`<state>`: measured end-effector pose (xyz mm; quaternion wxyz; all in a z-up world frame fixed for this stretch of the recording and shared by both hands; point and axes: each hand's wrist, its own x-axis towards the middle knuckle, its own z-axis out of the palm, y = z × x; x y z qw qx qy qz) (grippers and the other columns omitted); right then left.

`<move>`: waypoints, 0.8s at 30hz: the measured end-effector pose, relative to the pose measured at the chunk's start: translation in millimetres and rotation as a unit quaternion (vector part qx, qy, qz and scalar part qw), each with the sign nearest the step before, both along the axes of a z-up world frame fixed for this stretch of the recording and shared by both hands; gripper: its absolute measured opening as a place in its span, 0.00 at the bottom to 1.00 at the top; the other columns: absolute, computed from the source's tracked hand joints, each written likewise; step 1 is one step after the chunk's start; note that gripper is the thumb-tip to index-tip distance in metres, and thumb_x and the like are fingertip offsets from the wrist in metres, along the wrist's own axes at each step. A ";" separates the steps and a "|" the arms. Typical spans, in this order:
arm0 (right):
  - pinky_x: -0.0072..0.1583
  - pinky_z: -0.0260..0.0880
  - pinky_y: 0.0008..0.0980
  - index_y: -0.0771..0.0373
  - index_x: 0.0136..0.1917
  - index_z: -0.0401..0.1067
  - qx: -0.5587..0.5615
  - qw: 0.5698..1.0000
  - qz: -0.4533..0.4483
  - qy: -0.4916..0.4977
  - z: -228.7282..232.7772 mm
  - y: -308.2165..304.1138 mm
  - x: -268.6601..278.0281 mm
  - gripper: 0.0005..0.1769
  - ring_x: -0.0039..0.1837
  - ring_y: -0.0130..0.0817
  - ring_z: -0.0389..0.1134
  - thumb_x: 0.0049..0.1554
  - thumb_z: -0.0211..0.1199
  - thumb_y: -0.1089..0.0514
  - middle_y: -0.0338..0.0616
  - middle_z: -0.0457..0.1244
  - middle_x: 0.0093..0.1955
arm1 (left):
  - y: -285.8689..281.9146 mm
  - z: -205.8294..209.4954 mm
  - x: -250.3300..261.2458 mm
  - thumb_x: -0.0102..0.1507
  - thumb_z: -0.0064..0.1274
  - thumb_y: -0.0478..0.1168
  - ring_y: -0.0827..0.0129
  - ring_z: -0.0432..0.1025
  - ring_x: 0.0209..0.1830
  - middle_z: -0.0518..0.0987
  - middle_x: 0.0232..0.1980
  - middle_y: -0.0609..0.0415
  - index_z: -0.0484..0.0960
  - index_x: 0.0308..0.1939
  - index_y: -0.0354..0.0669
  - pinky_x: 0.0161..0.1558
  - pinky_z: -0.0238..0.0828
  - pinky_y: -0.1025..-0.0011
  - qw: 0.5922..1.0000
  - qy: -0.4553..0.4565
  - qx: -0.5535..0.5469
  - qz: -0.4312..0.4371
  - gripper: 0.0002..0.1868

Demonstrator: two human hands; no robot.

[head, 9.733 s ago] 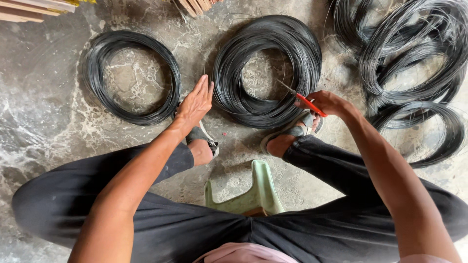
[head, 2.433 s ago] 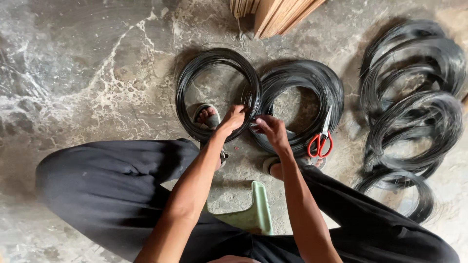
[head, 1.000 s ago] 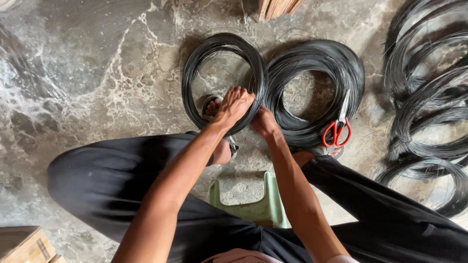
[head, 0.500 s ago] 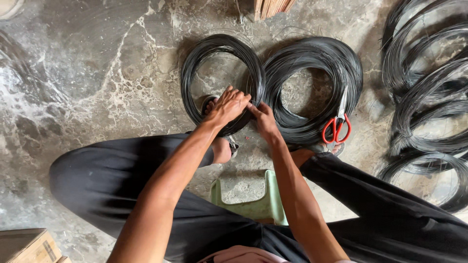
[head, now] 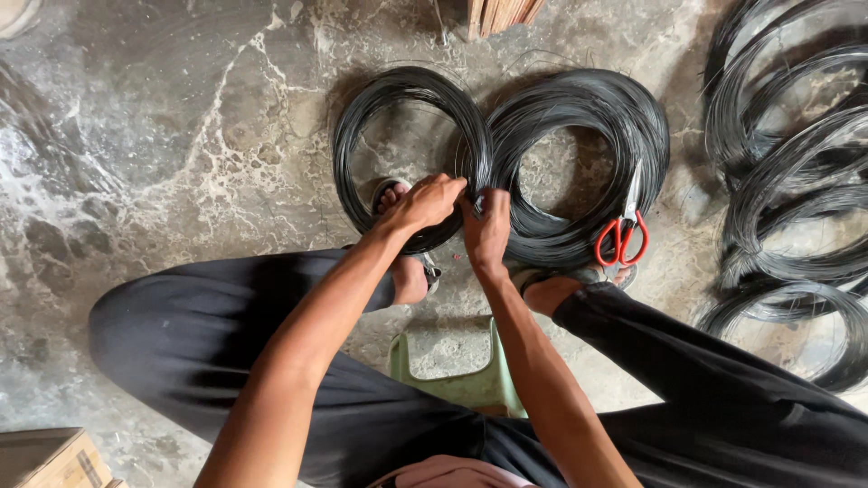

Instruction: The person hangs a coil of black wire on a hook scale to weigh it, then places it on the floor. They use red-handled shears to cut a section of the wire from the coil and arrange the cut pieces.

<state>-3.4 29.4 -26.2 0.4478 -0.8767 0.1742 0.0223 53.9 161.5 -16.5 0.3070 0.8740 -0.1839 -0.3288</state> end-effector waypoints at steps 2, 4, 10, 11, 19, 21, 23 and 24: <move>0.43 0.64 0.34 0.55 0.42 0.68 -0.074 0.989 0.085 -0.100 -15.9 2.7 -2.4 0.11 0.40 0.38 0.62 0.47 0.67 0.56 0.38 0.55 0.36 | -0.2 -2.8 3.0 0.54 0.41 0.30 0.45 0.73 0.36 0.77 0.33 0.39 0.74 0.41 0.43 0.37 0.69 0.52 0.999 0.025 -0.017 0.016 0.13; 0.42 0.65 0.35 0.55 0.43 0.69 -0.056 0.991 0.074 -0.099 -8.2 5.0 -4.2 0.10 0.39 0.39 0.62 0.48 0.65 0.55 0.39 0.56 0.36 | -2.5 -9.1 4.5 0.54 0.42 0.30 0.47 0.74 0.36 0.77 0.33 0.39 0.74 0.41 0.44 0.38 0.70 0.53 1.000 0.023 0.000 0.015 0.13; 0.40 0.66 0.38 0.56 0.48 0.71 -0.042 0.992 0.062 -0.103 -2.1 9.7 -4.5 0.12 0.40 0.42 0.64 0.49 0.63 0.57 0.42 0.60 0.40 | -2.0 -1.5 13.1 0.56 0.41 0.33 0.47 0.73 0.39 0.77 0.34 0.41 0.77 0.40 0.48 0.41 0.70 0.56 0.995 0.086 0.008 0.051 0.12; 0.41 0.67 0.38 0.57 0.49 0.72 -0.055 0.990 0.079 -0.102 -2.9 8.7 -4.6 0.13 0.41 0.43 0.64 0.48 0.64 0.59 0.42 0.60 0.41 | -1.5 -0.9 13.7 0.58 0.39 0.35 0.45 0.72 0.40 0.77 0.35 0.39 0.77 0.41 0.49 0.42 0.69 0.54 0.991 0.116 -0.005 0.065 0.12; 0.41 0.65 0.30 0.54 0.42 0.74 -0.077 0.967 0.199 -0.143 -12.5 -17.0 7.3 0.05 0.40 0.37 0.62 0.50 0.63 0.55 0.36 0.59 0.36 | 9.5 -33.2 21.2 0.62 0.33 0.43 0.66 0.73 0.16 0.75 0.18 0.47 0.74 0.27 0.42 0.21 0.71 0.72 0.975 0.205 -0.047 0.079 0.16; 0.43 0.65 0.29 0.53 0.42 0.75 -0.059 0.963 0.218 -0.145 -11.4 -22.3 3.1 0.05 0.39 0.36 0.62 0.53 0.61 0.53 0.36 0.60 0.37 | 6.2 -14.1 19.2 0.62 0.33 0.42 0.66 0.73 0.16 0.75 0.18 0.45 0.74 0.27 0.41 0.20 0.71 0.72 0.972 0.211 -0.048 0.087 0.16; 0.43 0.65 0.35 0.57 0.43 0.74 0.029 0.978 0.183 -0.094 -13.4 -22.6 0.2 0.06 0.40 0.43 0.64 0.54 0.60 0.54 0.42 0.60 0.38 | -0.1 37.7 19.0 0.64 0.31 0.40 0.49 0.68 0.52 0.74 0.52 0.47 0.75 0.48 0.52 0.54 0.63 0.54 0.977 0.180 0.015 0.110 0.15; 0.43 0.65 0.35 0.57 0.43 0.74 0.029 0.978 0.182 -0.093 -18.5 -25.4 -2.3 0.06 0.40 0.43 0.64 0.54 0.60 0.54 0.42 0.60 0.38 | 0.4 39.3 11.2 0.64 0.31 0.40 0.49 0.68 0.52 0.74 0.52 0.47 0.75 0.48 0.52 0.54 0.63 0.54 0.977 0.181 0.015 0.109 0.15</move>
